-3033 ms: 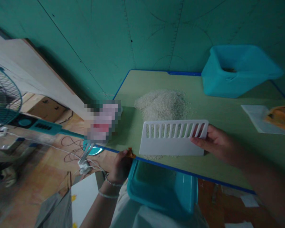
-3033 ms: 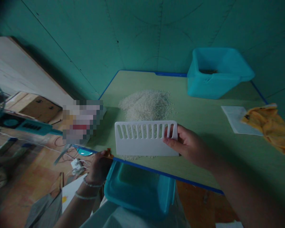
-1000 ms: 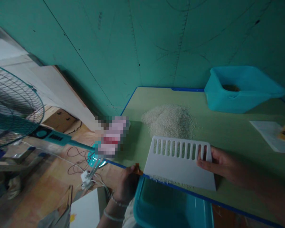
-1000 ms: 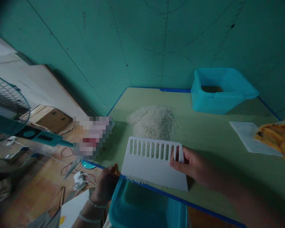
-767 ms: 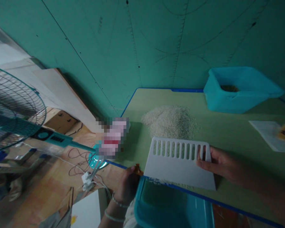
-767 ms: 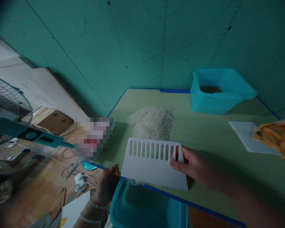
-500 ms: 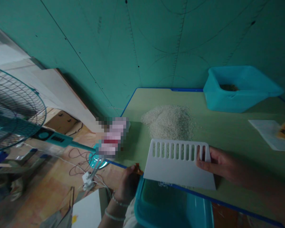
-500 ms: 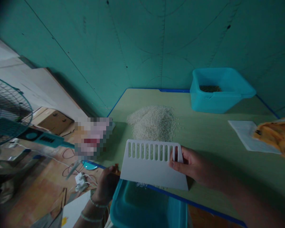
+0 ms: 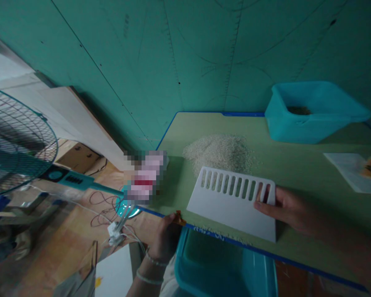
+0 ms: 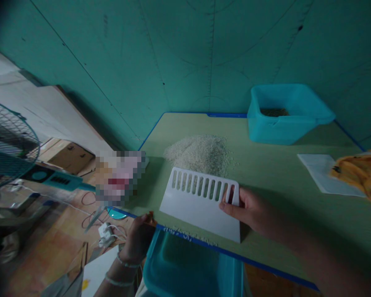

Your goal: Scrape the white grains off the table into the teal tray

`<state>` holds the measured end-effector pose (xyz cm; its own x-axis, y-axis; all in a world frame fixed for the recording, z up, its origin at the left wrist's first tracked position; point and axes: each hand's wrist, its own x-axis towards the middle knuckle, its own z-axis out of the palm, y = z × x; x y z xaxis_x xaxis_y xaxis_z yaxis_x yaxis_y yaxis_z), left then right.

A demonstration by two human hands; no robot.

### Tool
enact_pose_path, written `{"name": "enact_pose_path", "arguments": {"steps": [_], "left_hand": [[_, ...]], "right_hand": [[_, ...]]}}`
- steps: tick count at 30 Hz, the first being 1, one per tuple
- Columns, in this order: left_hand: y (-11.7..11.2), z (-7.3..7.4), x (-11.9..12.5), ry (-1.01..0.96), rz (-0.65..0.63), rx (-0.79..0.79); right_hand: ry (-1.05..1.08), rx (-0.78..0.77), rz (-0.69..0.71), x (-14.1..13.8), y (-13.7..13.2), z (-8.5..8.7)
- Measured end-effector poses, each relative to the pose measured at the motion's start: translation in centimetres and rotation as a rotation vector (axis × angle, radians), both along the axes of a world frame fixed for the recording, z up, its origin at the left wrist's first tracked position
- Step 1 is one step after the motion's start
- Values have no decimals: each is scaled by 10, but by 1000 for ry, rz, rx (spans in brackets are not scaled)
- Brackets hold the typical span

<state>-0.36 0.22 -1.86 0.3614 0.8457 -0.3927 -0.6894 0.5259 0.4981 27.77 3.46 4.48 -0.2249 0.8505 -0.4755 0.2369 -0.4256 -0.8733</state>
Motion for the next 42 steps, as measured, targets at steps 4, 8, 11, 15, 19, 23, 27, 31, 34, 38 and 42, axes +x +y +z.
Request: {"name": "enact_pose_path", "arguments": {"steps": [4,8,11,15,19,23,27,31,34,38,42], "left_hand": [[0,4,-1,32,-21,-33],[0,8,0,54,-22,-76],[0,8,2,65,4,-75],[0,7,3,103,41,-99],[1,5,4,166,64,-101],[0,3,4,214,91,-91],[-1,8,4,211,76,-104],[-2,10,4,188,61,-135],[-1,7,3,178,105,-106],[-1,4,3,158,101,-99],[-2,8,2,117,44,-120]], "right_hand": [[23,-14,66,-3,-2,0],[64,-22,155,-5,-3,1],[62,-20,149,-6,-4,2],[55,-25,130,-7,-6,6],[42,-56,110,-10,-8,8],[63,-40,139,-11,-10,7],[74,-24,172,-9,-11,7],[89,-19,210,-8,-10,8],[126,-11,239,-8,-9,7],[70,-4,276,-6,-10,8],[11,8,295,-3,-13,13]]}}
